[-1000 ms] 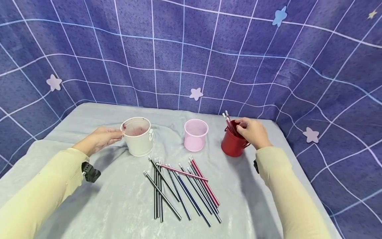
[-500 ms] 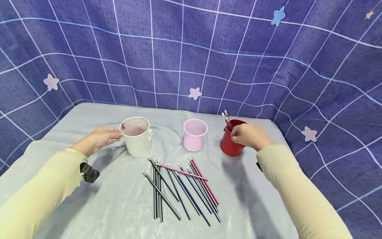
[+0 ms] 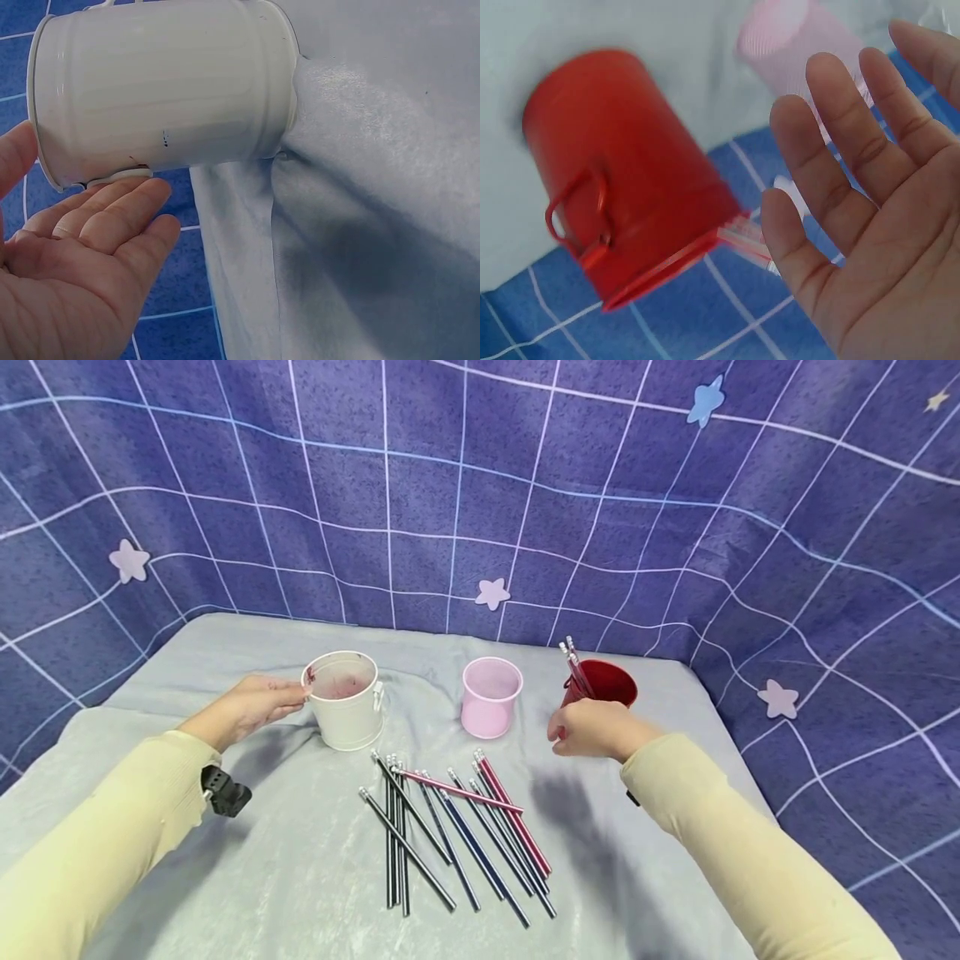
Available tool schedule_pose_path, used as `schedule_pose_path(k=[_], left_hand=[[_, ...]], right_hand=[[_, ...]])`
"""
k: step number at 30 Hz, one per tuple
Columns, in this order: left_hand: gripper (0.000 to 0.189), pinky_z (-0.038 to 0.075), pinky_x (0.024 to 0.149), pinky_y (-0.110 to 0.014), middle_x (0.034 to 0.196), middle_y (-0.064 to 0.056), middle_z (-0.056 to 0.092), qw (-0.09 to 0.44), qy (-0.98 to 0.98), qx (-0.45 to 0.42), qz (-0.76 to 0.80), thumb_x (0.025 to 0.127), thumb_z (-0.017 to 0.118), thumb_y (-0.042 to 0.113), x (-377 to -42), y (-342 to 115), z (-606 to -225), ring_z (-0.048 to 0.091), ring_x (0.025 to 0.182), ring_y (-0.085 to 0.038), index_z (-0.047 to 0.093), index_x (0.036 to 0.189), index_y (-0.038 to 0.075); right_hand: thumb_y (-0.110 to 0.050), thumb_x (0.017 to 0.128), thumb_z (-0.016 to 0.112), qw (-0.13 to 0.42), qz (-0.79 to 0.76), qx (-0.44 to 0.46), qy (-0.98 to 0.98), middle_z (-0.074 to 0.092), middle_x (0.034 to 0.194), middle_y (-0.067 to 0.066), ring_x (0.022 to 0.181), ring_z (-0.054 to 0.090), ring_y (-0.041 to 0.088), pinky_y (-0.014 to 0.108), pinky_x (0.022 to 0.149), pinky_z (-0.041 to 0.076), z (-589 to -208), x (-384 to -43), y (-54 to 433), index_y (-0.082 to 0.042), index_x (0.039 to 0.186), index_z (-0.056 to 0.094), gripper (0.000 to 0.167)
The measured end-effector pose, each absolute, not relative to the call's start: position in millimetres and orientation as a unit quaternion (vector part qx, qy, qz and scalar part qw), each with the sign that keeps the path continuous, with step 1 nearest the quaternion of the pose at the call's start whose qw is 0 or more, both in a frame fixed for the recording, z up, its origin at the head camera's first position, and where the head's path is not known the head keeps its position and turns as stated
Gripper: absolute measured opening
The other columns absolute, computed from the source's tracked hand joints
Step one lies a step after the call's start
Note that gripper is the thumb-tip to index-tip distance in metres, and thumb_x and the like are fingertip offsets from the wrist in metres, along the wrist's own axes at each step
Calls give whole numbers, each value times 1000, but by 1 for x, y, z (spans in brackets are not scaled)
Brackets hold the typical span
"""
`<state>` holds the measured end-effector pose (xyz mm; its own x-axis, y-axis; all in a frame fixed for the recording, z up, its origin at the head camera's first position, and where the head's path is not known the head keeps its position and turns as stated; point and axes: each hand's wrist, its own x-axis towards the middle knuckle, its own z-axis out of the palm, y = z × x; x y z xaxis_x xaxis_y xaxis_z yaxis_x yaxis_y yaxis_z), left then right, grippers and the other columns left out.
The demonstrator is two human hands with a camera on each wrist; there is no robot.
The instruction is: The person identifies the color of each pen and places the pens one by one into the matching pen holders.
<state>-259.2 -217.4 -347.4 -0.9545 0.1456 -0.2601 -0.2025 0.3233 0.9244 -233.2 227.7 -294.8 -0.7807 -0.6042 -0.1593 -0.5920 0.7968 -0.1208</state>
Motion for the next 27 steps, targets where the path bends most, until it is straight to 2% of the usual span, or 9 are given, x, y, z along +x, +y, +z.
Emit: schedule_pose_path(k=[7, 20, 27], left_hand=[[54, 31, 111, -40, 144, -34, 29, 149, 805, -21, 573, 100, 46, 14, -257, -217, -345, 31, 134, -39, 29, 135, -23], [54, 32, 110, -39, 144, -33, 30, 147, 803, -31, 576, 101, 47, 15, -255, -217, -344, 32, 134, -38, 29, 135, -22], [57, 29, 112, -41, 145, -33, 28, 153, 801, -17, 578, 101, 47, 18, -256, -216, -345, 30, 135, -40, 26, 138, -21]], right_hand=[[-18, 80, 72, 135, 10, -330, 934, 62, 72, -5, 65, 56, 11, 32, 54, 50, -306, -220, 210, -18, 95, 72, 15], [-19, 80, 74, 141, 9, -372, 917, 66, 79, -7, 72, 60, 11, 28, 62, 53, -316, -203, 187, -19, 98, 72, 18], [-19, 81, 71, 138, -2, -376, 916, 60, 71, -10, 65, 55, 8, 27, 53, 47, -323, -200, 181, -23, 94, 71, 14]])
